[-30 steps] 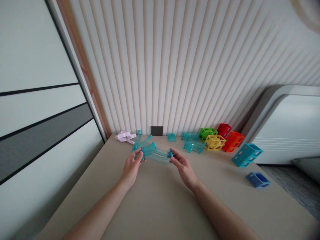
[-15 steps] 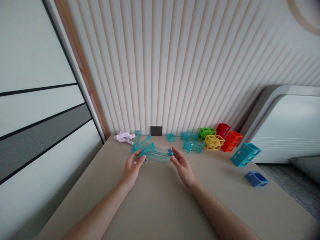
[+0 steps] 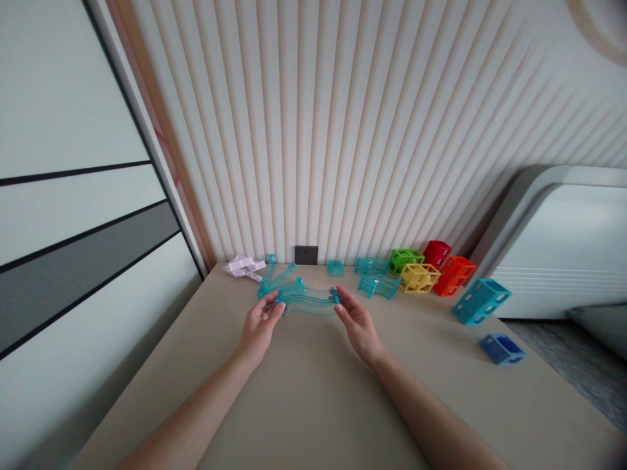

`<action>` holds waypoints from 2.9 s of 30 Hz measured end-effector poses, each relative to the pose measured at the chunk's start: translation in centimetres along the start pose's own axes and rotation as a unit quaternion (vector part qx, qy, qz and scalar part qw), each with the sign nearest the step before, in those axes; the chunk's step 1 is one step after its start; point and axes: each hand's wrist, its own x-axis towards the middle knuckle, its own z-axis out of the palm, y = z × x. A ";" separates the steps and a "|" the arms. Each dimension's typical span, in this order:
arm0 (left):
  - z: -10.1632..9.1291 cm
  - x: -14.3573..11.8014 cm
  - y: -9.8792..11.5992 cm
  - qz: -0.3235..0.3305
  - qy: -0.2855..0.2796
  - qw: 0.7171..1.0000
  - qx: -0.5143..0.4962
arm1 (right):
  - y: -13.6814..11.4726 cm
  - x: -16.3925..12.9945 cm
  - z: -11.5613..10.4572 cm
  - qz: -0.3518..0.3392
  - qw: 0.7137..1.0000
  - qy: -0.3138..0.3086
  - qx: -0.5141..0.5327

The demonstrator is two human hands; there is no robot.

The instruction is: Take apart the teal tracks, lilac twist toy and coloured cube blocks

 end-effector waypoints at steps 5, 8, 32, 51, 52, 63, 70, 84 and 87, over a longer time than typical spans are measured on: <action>0.1 -0.1 0.0 0.005 0.004 1.000 -0.008 | -0.2 0.1 -0.1 0.007 1.000 -0.005 0.017; 0.1 -0.3 0.0 0.014 0.005 1.000 -0.016 | -0.3 0.0 -0.1 0.023 0.999 -0.012 0.023; 0.0 -0.2 0.8 0.065 -0.015 0.997 0.043 | -0.9 -0.1 -1.8 -0.035 0.984 -0.066 -0.160; 6.8 -0.9 -1.2 0.180 -0.181 0.930 0.265 | -4.6 -3.5 -13.4 -0.044 0.951 -0.045 -0.303; 8.2 -0.5 -1.5 0.180 -0.197 0.924 0.274 | -4.5 -3.6 -14.6 -0.044 0.949 -0.026 -0.310; 16.6 2.1 -5.5 0.192 -0.263 0.890 0.318 | -3.2 -3.7 -20.9 -0.036 0.923 0.082 -0.375; 16.6 1.7 -6.9 0.195 -0.282 0.869 0.358 | -3.0 -3.9 -20.9 -0.049 0.884 0.072 -0.460; -0.4 3.4 1.6 0.396 -0.231 0.709 0.536 | -7.1 -5.6 -7.3 -0.317 0.754 -0.167 -0.551; -2.8 4.5 1.5 0.402 -0.186 0.716 0.539 | -5.9 -4.0 -2.1 -0.369 0.705 -0.291 -0.531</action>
